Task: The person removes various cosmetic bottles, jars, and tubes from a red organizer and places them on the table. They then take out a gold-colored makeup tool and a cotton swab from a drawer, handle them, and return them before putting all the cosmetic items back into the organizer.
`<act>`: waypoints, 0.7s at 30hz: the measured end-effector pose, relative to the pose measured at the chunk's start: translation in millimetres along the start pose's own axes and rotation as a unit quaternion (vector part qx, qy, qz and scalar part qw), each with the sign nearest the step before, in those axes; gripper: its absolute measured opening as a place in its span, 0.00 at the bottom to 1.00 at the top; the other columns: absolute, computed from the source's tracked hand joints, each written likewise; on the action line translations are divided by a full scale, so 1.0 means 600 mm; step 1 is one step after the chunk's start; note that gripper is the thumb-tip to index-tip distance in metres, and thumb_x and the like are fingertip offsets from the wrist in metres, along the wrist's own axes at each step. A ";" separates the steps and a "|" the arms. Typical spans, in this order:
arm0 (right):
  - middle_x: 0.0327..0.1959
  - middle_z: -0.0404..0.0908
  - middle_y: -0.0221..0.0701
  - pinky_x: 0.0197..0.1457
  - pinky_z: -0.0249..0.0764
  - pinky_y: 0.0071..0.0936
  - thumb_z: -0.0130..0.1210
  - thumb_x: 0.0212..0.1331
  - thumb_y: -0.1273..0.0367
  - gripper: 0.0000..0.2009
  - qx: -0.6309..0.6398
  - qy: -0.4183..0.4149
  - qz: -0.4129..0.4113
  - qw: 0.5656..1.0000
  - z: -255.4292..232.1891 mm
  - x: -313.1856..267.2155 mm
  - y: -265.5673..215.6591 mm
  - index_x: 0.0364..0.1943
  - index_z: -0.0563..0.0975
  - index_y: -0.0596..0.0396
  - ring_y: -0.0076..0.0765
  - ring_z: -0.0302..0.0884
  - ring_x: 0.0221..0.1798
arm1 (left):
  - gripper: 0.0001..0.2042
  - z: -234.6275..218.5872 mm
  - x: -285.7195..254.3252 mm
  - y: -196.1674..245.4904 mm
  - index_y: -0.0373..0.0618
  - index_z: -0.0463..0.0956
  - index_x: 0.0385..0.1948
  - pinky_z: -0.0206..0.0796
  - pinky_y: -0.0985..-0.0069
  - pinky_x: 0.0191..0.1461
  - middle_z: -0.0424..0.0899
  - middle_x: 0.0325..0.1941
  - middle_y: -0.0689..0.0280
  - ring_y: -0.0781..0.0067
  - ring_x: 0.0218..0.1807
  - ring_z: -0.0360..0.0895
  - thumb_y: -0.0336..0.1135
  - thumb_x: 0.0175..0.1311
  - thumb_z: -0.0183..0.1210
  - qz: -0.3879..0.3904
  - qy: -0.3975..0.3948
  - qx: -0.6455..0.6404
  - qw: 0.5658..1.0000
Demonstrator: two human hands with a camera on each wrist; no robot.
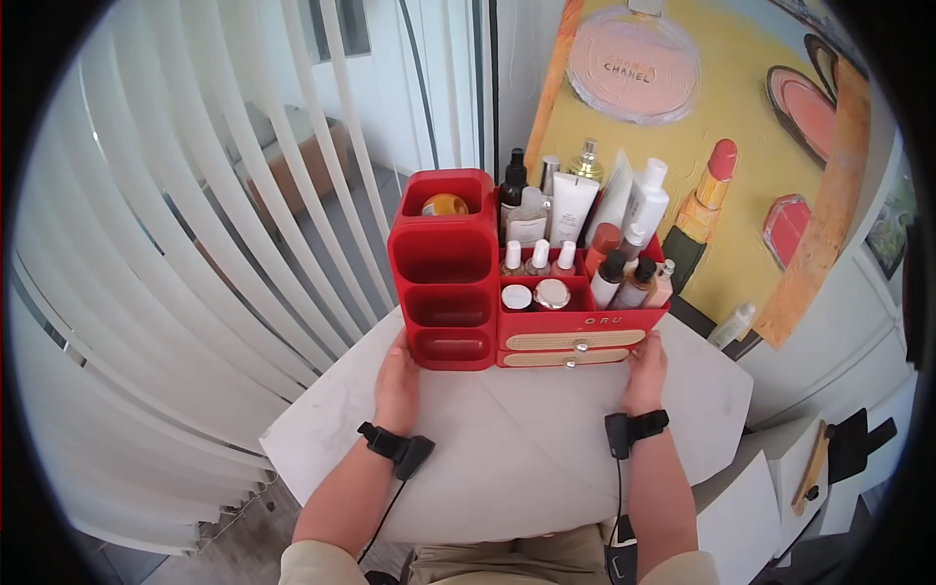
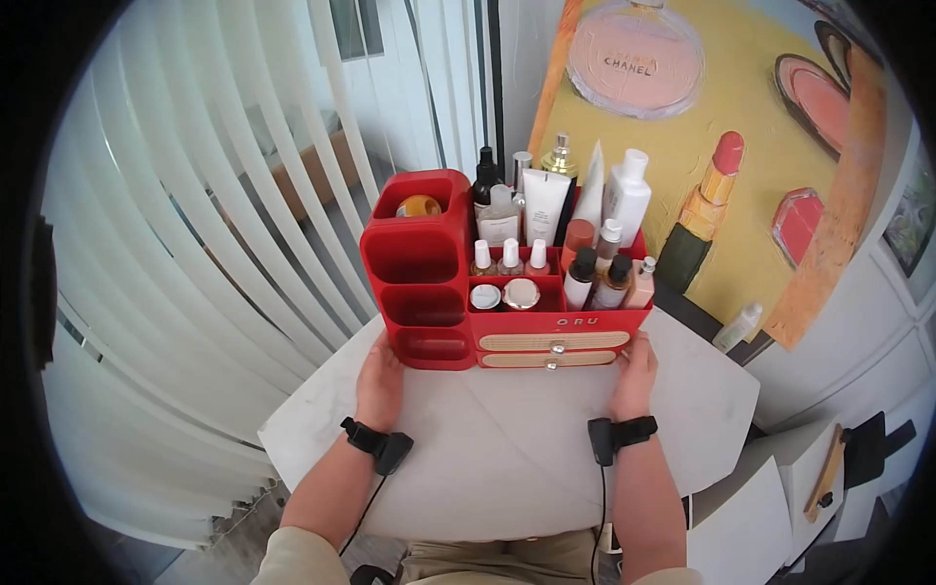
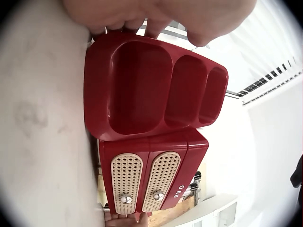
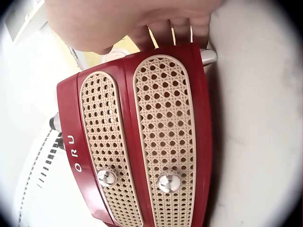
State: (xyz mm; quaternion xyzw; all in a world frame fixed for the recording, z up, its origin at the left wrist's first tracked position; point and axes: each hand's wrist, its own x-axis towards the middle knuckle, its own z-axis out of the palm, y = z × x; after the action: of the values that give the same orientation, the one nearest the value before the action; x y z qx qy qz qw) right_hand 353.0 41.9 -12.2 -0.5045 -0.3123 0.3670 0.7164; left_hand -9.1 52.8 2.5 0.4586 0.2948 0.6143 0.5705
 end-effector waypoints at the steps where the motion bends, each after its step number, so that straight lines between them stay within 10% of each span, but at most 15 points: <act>1: 0.51 0.79 0.36 0.59 0.69 0.31 0.38 0.74 0.53 0.25 -0.006 -0.004 -0.007 1.000 0.000 -0.001 0.000 0.54 0.74 0.62 0.31 0.75 0.54 | 0.31 -0.001 0.000 0.000 0.37 0.52 0.71 0.43 0.65 0.77 0.60 0.74 0.60 0.64 0.75 0.55 0.51 0.76 0.37 0.003 -0.004 -0.010 1.000; 13: 0.53 0.79 0.31 0.63 0.65 0.33 0.38 0.74 0.54 0.21 0.040 -0.007 0.009 0.999 -0.006 0.009 0.007 0.53 0.72 0.56 0.29 0.74 0.57 | 0.29 -0.011 -0.003 -0.008 0.34 0.52 0.71 0.44 0.65 0.77 0.58 0.75 0.58 0.64 0.75 0.55 0.47 0.77 0.39 -0.023 0.050 -0.025 0.998; 21: 0.55 0.78 0.31 0.63 0.64 0.32 0.37 0.75 0.54 0.21 0.043 -0.015 0.003 0.999 -0.001 0.003 0.000 0.55 0.72 0.56 0.29 0.73 0.59 | 0.25 -0.007 -0.002 -0.009 0.37 0.57 0.69 0.50 0.72 0.74 0.68 0.69 0.60 0.71 0.70 0.62 0.25 0.70 0.43 -0.020 0.045 0.020 0.999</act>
State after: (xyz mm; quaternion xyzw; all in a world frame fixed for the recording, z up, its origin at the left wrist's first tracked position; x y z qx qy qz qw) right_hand 354.6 43.1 -12.5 -0.4687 -0.3056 0.3898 0.7314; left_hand -10.7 53.2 -4.1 0.4361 0.3416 0.6165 0.5596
